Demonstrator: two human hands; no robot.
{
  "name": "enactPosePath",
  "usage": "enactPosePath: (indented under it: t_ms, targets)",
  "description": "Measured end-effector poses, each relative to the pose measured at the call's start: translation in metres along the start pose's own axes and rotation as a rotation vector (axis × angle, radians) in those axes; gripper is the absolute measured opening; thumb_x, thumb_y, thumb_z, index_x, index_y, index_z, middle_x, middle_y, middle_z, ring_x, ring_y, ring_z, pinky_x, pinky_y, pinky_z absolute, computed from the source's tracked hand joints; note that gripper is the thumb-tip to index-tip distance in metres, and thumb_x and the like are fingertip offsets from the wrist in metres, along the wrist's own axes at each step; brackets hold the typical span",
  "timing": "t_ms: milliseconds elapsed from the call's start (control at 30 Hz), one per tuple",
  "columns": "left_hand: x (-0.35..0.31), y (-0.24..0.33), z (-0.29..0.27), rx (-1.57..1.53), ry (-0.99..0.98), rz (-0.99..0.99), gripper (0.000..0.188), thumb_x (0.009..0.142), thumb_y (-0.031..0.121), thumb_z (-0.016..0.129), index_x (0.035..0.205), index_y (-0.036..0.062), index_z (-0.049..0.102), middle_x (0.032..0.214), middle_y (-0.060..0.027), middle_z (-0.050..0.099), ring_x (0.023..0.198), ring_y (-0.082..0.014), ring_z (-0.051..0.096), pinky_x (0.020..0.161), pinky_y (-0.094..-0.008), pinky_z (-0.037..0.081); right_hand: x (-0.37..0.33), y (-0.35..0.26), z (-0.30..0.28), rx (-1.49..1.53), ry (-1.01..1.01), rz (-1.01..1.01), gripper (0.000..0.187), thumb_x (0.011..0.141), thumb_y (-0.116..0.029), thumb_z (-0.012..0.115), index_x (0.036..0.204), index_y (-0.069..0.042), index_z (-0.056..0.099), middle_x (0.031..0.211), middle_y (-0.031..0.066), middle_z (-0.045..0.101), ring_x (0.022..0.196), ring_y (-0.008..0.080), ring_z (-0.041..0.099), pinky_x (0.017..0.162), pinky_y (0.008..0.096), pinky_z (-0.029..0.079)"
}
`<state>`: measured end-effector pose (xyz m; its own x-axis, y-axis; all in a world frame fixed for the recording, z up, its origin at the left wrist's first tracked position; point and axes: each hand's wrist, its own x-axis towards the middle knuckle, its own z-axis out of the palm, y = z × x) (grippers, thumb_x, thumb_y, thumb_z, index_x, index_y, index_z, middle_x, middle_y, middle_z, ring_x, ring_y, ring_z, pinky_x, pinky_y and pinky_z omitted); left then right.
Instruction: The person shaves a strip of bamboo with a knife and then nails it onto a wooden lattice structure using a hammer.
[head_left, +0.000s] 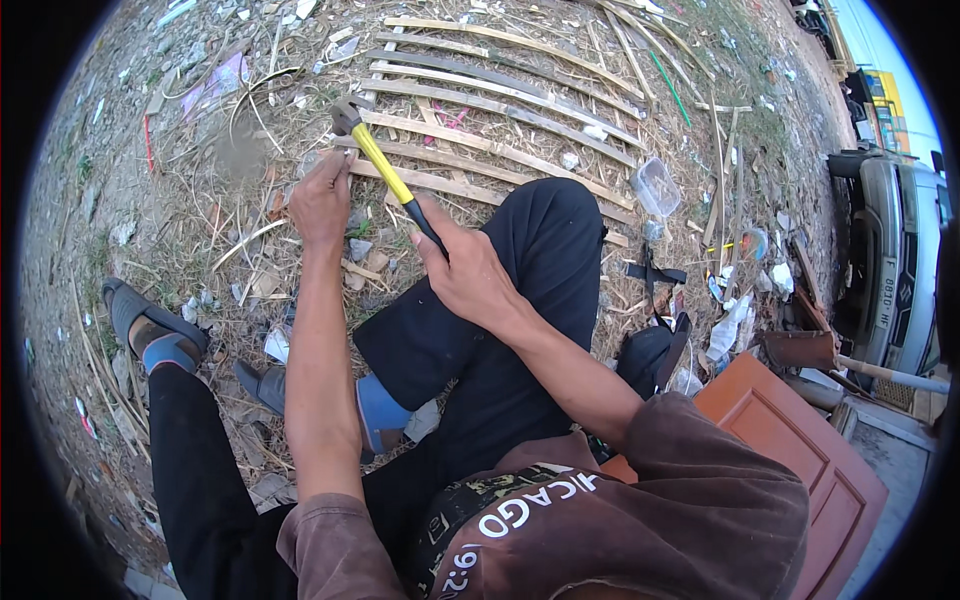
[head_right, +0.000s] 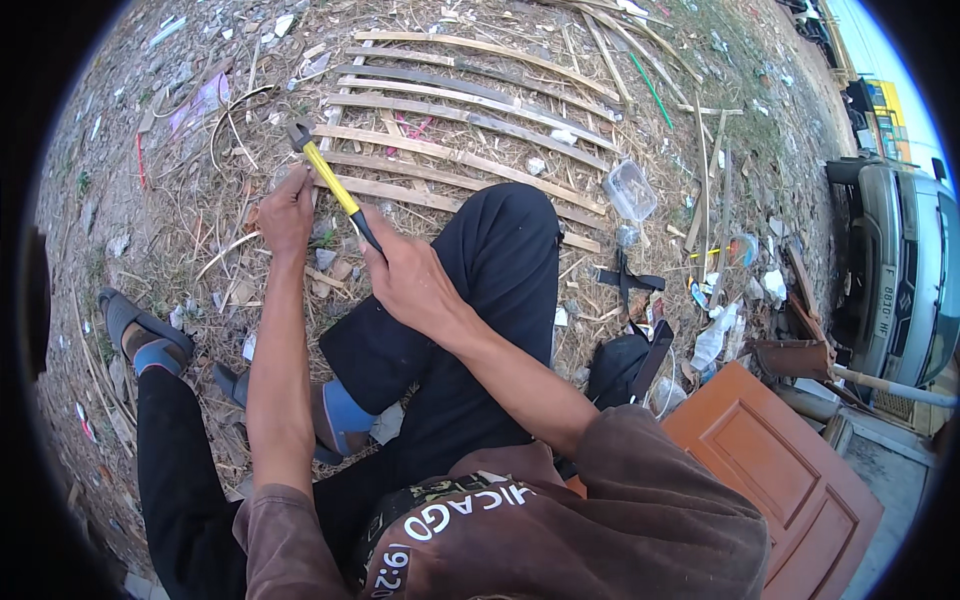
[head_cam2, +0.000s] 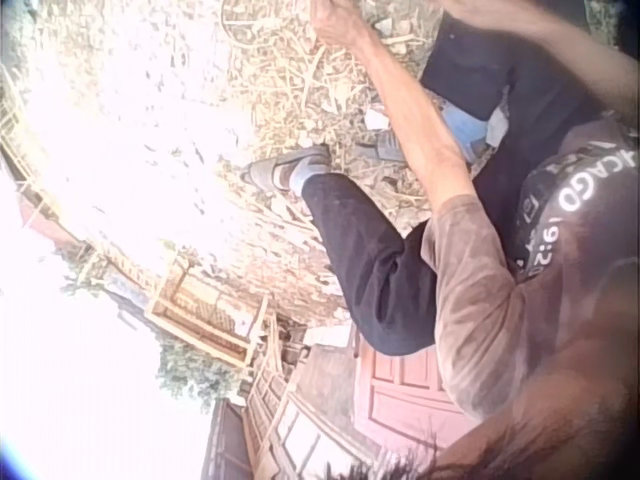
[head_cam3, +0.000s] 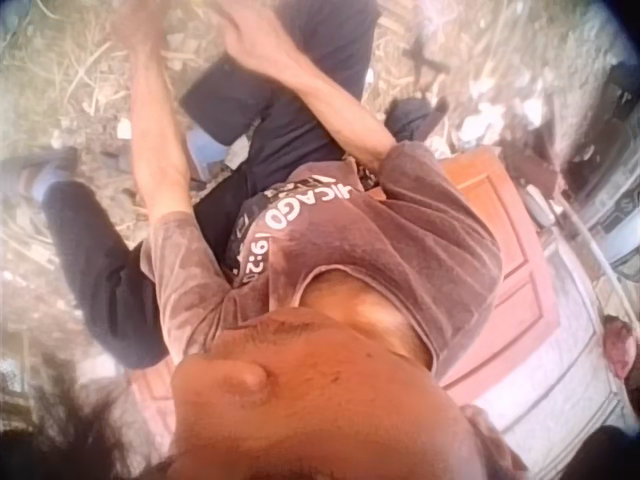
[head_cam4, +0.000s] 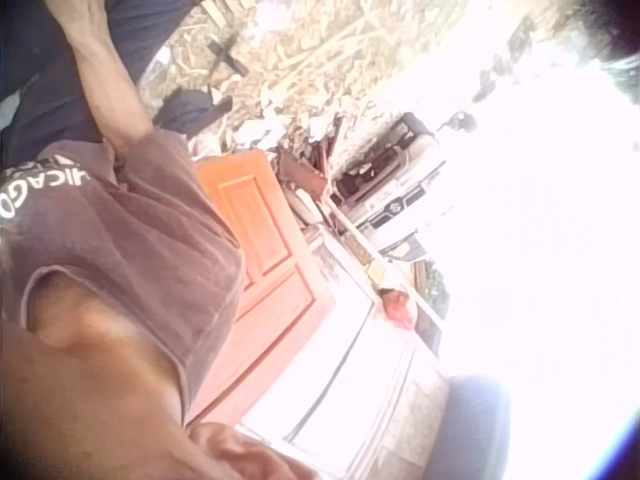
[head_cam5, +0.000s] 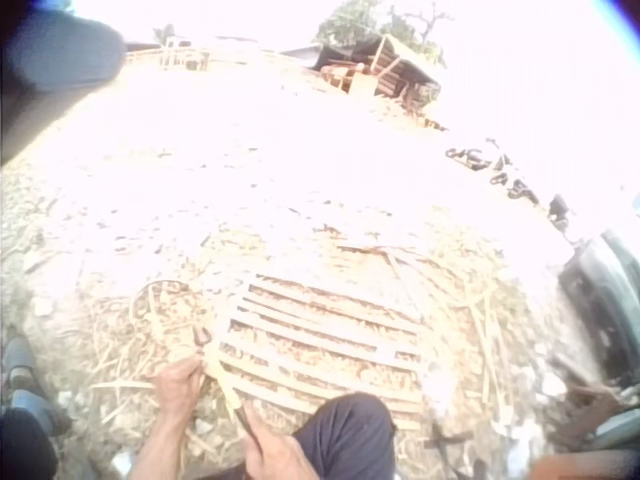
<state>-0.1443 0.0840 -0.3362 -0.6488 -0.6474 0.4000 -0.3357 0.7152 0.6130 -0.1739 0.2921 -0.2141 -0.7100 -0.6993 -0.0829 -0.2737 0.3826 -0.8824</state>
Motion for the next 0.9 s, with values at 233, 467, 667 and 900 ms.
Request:
enactPosePath:
  t_ms: [233, 467, 667, 900]
  targets:
    - [0.004, 0.001, 0.003, -0.02, -0.018, 0.012, 0.015, 0.088, 0.019, 0.069, 0.099, 0.0092, 0.075, 0.099, -0.0099, 0.073, 0.084, -0.0321, 0.07, 0.071, -0.0375, 0.056, -0.003, 0.021, 0.009, -0.067, 0.021, -0.026, 0.044, 0.093, -0.005, 0.056, 0.136, -0.002, 0.046, 0.07, 0.0285, 0.058, 0.067, 0.0483, 0.06, 0.059, 0.0503, 0.045]
    - [0.002, 0.0, 0.009, -0.004, -0.014, 0.038, 0.014, 0.088, 0.018, 0.07, 0.098, 0.0095, 0.075, 0.1, -0.0093, 0.073, 0.087, -0.0307, 0.071, 0.073, -0.0374, 0.056, -0.001, 0.021, 0.005, -0.104, 0.027, -0.079, 0.044, 0.095, -0.008, 0.058, 0.137, 0.0, 0.047, 0.072, 0.0273, 0.058, 0.063, 0.0422, 0.061, 0.059, 0.0403, 0.048]
    - [0.003, 0.006, 0.007, 0.054, -0.053, 0.014, 0.014, 0.089, 0.018, 0.069, 0.098, 0.0104, 0.075, 0.101, -0.0087, 0.073, 0.091, -0.0293, 0.071, 0.074, -0.0377, 0.056, -0.004, -0.009, -0.008, -0.032, 0.042, -0.05, 0.045, 0.093, -0.006, 0.057, 0.136, 0.0, 0.046, 0.073, 0.029, 0.06, 0.067, 0.0465, 0.061, 0.061, 0.0478, 0.047]
    - [-0.001, 0.001, 0.003, 0.031, -0.014, 0.047, 0.015, 0.088, 0.018, 0.068, 0.099, 0.0092, 0.074, 0.102, -0.0095, 0.073, 0.086, -0.0301, 0.071, 0.073, -0.0374, 0.057, -0.006, -0.003, -0.004, -0.013, 0.021, 0.044, 0.045, 0.094, -0.007, 0.059, 0.137, 0.0, 0.047, 0.078, 0.0293, 0.062, 0.069, 0.0446, 0.064, 0.062, 0.042, 0.05]
